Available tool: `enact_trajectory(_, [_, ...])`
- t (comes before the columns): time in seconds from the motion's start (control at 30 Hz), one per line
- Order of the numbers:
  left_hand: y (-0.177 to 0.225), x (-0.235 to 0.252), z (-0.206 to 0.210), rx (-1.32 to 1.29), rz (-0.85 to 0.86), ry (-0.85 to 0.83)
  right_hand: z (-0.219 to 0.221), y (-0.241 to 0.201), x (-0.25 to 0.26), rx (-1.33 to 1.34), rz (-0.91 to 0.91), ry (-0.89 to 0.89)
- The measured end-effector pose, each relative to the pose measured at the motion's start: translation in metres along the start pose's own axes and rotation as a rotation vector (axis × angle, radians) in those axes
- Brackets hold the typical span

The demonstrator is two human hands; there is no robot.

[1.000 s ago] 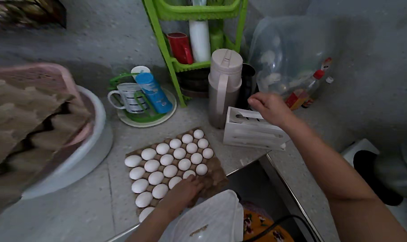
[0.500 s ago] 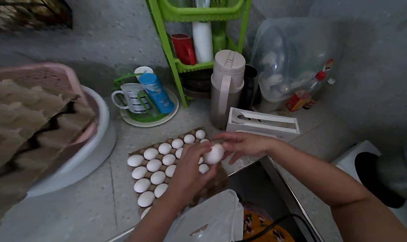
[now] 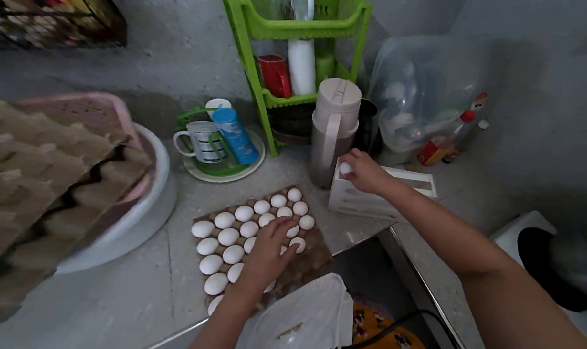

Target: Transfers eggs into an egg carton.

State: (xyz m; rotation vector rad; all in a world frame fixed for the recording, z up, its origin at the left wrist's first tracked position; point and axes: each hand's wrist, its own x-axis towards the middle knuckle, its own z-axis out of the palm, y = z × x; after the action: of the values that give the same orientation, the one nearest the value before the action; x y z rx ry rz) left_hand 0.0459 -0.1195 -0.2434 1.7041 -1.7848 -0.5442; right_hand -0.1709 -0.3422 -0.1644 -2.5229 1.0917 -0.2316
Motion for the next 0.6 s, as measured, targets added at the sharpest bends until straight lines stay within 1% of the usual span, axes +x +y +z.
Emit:
enact_trajectory(0.07, [-0.008, -0.005, 0.002, 0.011, -0.102, -0.087, 0.001, 0.000, -0.003, -0.032, -0.021, -0.004])
enact_trajectory(0.13, [-0.010, -0.005, 0.003, 0.037, -0.166, -0.188, 0.005, 0.001, -0.005, -0.047, -0.050, 0.002])
enact_trajectory(0.23, [-0.009, 0.000, 0.010, 0.095, -0.157, -0.300, 0.002, 0.004, -0.010, -0.082, -0.073, -0.011])
enact_trajectory(0.3, [-0.010, 0.004, 0.020, 0.149, -0.119, -0.356, -0.005, 0.006, -0.015, -0.105, -0.107, 0.071])
enact_trajectory(0.4, [-0.005, 0.013, 0.028, 0.272, -0.095, -0.495, -0.029, 0.002, -0.022, -0.065, -0.129, 0.253])
enact_trajectory(0.5, [-0.001, 0.021, 0.034, 0.372, -0.079, -0.598, -0.060, -0.006, -0.033, 0.017, -0.099, 0.329])
enact_trajectory(0.6, [0.002, 0.030, 0.035, 0.444, -0.074, -0.713, -0.076, -0.008, -0.044, 0.073, -0.129, 0.406])
